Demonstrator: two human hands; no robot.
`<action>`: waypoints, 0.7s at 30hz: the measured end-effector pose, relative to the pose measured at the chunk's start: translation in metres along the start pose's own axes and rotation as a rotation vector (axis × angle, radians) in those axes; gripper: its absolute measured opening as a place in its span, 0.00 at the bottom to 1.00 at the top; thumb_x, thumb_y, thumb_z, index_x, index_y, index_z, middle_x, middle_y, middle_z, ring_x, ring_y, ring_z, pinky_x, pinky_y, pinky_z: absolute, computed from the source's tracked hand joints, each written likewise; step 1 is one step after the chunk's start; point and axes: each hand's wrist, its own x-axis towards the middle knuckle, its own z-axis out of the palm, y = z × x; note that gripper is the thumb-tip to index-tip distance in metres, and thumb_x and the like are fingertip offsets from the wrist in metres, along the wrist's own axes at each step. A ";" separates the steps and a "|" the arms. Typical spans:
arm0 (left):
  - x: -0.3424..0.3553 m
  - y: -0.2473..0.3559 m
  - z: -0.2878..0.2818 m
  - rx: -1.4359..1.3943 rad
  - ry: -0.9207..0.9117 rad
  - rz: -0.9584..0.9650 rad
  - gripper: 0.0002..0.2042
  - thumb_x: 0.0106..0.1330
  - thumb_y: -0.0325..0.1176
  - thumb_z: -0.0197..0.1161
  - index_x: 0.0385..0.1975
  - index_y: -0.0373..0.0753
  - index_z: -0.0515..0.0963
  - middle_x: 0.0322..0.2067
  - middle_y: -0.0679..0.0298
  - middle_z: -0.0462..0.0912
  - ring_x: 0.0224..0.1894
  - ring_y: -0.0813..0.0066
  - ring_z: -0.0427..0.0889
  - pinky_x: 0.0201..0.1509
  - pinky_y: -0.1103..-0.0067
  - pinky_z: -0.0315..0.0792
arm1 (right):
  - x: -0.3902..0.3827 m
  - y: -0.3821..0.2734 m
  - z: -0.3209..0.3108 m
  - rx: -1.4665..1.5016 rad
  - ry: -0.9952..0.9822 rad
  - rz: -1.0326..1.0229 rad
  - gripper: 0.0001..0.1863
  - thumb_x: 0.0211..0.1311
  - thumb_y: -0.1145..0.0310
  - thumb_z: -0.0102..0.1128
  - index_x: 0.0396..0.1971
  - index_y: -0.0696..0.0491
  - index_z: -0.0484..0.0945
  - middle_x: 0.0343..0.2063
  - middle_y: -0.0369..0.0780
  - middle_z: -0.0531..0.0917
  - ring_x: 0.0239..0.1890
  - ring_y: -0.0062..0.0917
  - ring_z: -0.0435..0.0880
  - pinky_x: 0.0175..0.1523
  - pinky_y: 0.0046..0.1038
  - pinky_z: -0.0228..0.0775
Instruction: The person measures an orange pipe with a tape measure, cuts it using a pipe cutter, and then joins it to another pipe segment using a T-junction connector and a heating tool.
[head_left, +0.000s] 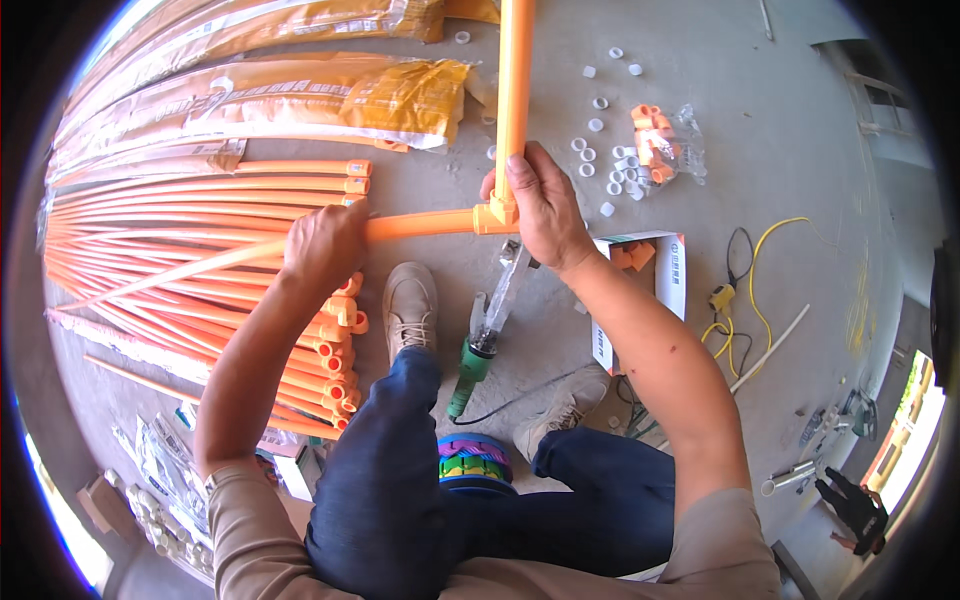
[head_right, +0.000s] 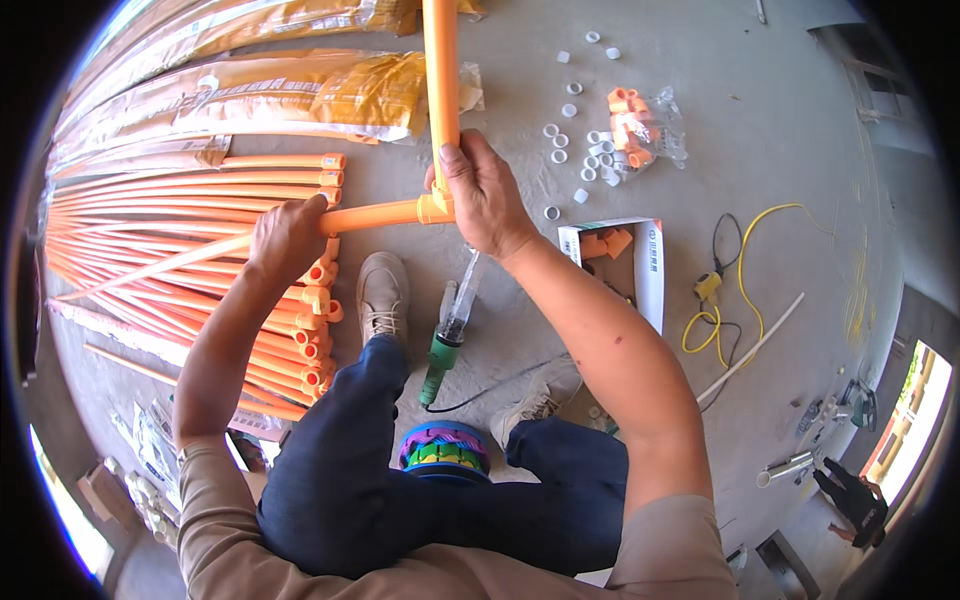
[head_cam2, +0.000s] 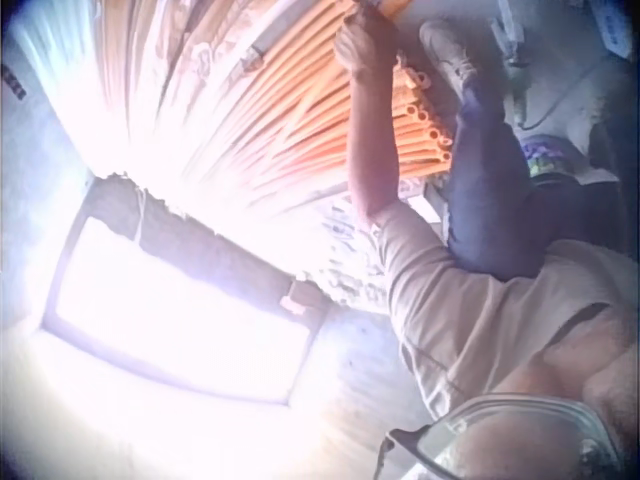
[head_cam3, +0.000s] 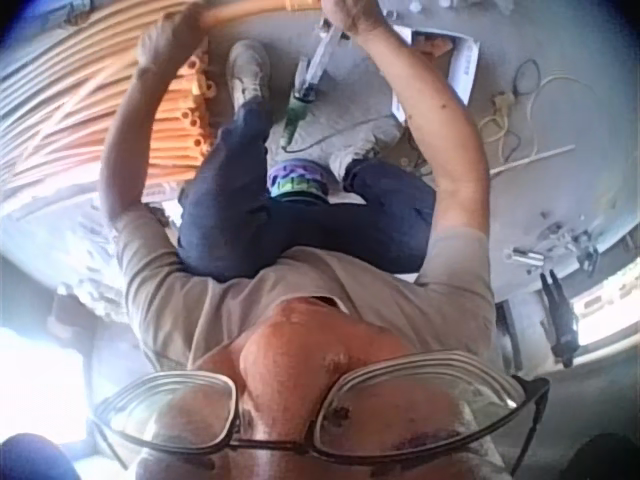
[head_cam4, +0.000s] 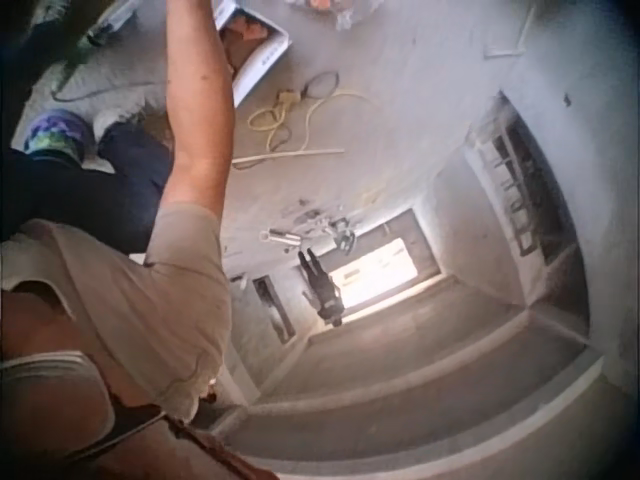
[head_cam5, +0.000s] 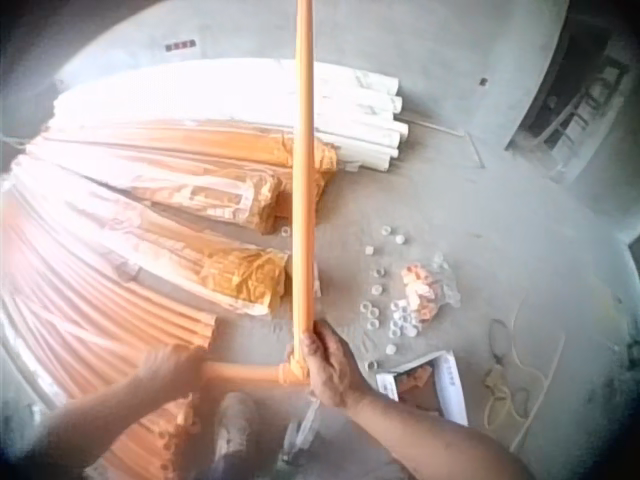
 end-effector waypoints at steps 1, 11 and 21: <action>0.002 -0.007 0.012 0.001 -0.004 -0.009 0.04 0.63 0.32 0.60 0.34 0.42 0.79 0.26 0.54 0.84 0.29 0.48 0.85 0.34 0.57 0.77 | 0.001 0.005 0.006 0.005 -0.009 0.003 0.21 0.79 0.50 0.44 0.41 0.55 0.72 0.26 0.37 0.81 0.31 0.20 0.78 0.41 0.27 0.72; -0.006 -0.019 0.051 -0.081 0.045 -0.024 0.06 0.59 0.32 0.62 0.36 0.44 0.82 0.24 0.54 0.84 0.29 0.49 0.84 0.34 0.58 0.78 | 0.000 0.040 0.021 0.126 0.022 0.153 0.28 0.79 0.45 0.40 0.45 0.58 0.75 0.27 0.40 0.83 0.32 0.21 0.82 0.41 0.25 0.76; -0.005 -0.018 0.041 -0.113 -0.218 -0.057 0.07 0.58 0.32 0.62 0.34 0.42 0.84 0.27 0.49 0.84 0.34 0.48 0.85 0.40 0.59 0.78 | -0.001 0.057 0.022 0.135 0.009 0.440 0.26 0.79 0.48 0.42 0.43 0.60 0.75 0.26 0.43 0.83 0.30 0.23 0.82 0.40 0.27 0.77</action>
